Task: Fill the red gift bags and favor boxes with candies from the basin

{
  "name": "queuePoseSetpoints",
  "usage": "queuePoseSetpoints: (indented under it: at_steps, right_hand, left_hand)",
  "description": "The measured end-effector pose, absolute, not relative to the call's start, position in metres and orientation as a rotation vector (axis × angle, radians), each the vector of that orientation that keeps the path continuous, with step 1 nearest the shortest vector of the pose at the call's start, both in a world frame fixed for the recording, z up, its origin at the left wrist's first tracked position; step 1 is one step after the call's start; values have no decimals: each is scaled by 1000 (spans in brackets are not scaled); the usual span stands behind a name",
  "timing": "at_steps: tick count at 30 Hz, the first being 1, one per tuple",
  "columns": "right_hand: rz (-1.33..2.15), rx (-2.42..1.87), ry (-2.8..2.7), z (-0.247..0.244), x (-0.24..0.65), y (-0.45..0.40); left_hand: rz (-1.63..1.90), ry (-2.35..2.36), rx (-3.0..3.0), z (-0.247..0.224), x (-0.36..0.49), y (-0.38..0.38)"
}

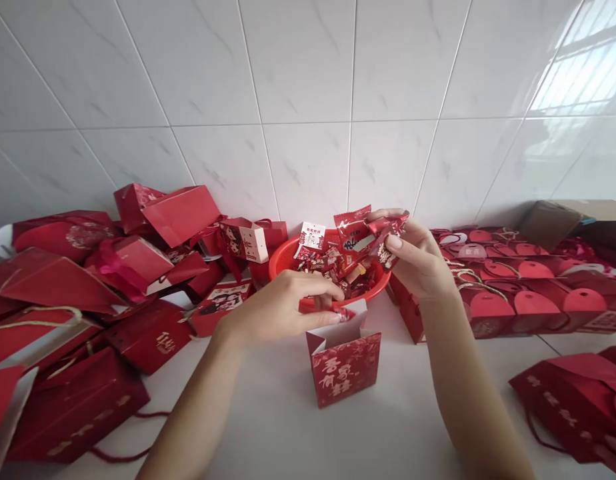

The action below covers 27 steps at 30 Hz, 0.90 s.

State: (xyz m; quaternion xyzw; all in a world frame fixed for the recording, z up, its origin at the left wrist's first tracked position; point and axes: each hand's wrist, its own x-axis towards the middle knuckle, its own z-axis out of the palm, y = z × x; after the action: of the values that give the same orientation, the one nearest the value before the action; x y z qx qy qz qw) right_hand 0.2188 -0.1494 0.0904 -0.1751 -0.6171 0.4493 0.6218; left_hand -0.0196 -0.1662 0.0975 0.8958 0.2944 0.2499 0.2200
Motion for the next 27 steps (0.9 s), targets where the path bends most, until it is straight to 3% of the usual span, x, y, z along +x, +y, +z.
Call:
queuePoseSetpoints:
  at_steps: [9, 17, 27]
  right_hand:
    - [1107, -581, -1711, 96, 230, -158]
    - [1165, -575, -1911, 97, 233, -157]
    - [1106, -649, -2152, 98, 225, -156]
  left_hand:
    - [238, 913, 2449, 100, -26, -162]
    - [547, 1081, 2350, 87, -26, -142]
    - [382, 1160, 2291, 86, -32, -137]
